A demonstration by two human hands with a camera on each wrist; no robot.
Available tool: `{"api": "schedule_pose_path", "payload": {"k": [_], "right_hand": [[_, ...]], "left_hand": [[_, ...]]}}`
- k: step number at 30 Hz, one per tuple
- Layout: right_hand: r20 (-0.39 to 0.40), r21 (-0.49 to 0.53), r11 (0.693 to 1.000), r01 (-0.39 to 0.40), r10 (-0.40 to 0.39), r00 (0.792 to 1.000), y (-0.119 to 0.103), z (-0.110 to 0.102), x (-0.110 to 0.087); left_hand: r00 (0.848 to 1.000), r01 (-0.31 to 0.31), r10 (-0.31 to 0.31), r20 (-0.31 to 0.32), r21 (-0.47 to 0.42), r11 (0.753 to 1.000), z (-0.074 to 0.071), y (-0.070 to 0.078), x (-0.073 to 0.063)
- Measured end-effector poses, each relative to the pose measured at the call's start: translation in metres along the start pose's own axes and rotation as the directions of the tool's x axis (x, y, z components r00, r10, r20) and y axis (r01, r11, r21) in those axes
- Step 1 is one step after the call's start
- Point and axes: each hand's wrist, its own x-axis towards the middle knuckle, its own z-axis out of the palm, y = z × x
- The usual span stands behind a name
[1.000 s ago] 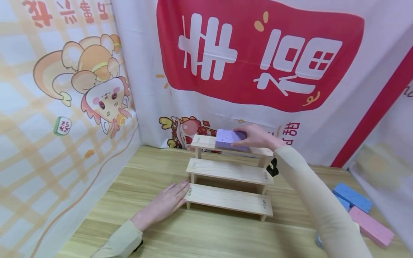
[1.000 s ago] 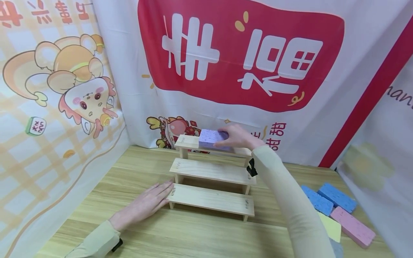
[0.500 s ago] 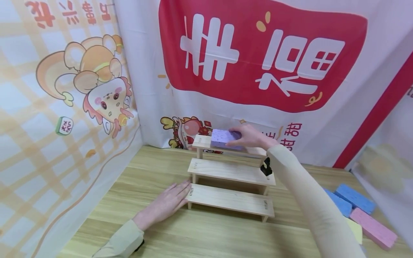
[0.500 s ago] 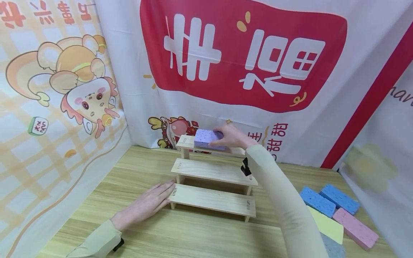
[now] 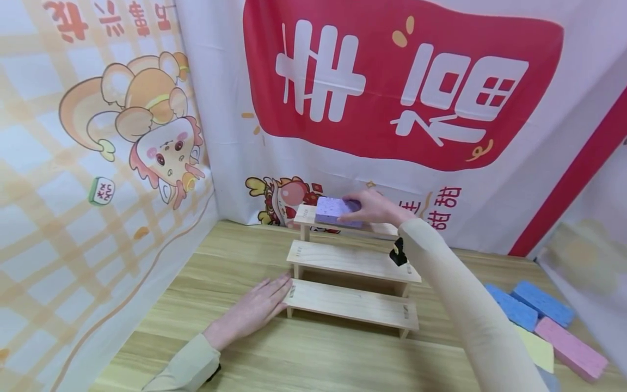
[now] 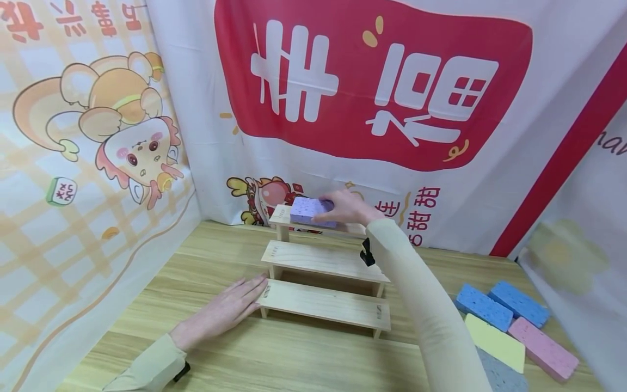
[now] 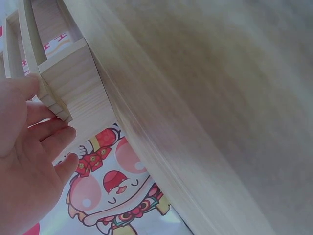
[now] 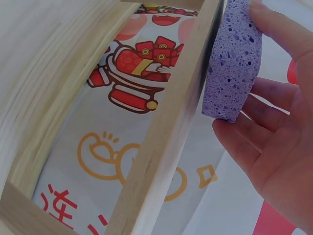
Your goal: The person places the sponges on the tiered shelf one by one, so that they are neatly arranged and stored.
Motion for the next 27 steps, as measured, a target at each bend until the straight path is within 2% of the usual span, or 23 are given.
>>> {"api": "schedule_pose_path", "payload": {"k": [6, 14, 27], "right_hand": [[0.015, -0.021, 1.0, -0.011, 0.012, 1.0, -0.0002, 0.0016, 0.0027], [0.017, -0.026, 0.999, -0.022, 0.022, 1.0, -0.0012, 0.0025, 0.0031], [0.012, -0.051, 0.999, -0.012, 0.013, 1.0, -0.0023, 0.0043, 0.0047]], "left_hand": [[1.0, 0.009, -0.009, 0.014, -0.016, 1.0, -0.0004, -0.0001, 0.0006], [1.0, -0.011, 0.011, -0.016, 0.008, 1.0, 0.0011, -0.0002, -0.0005], [1.0, -0.006, 0.006, 0.004, 0.015, 1.0, -0.0019, 0.0005, 0.0001]]}}
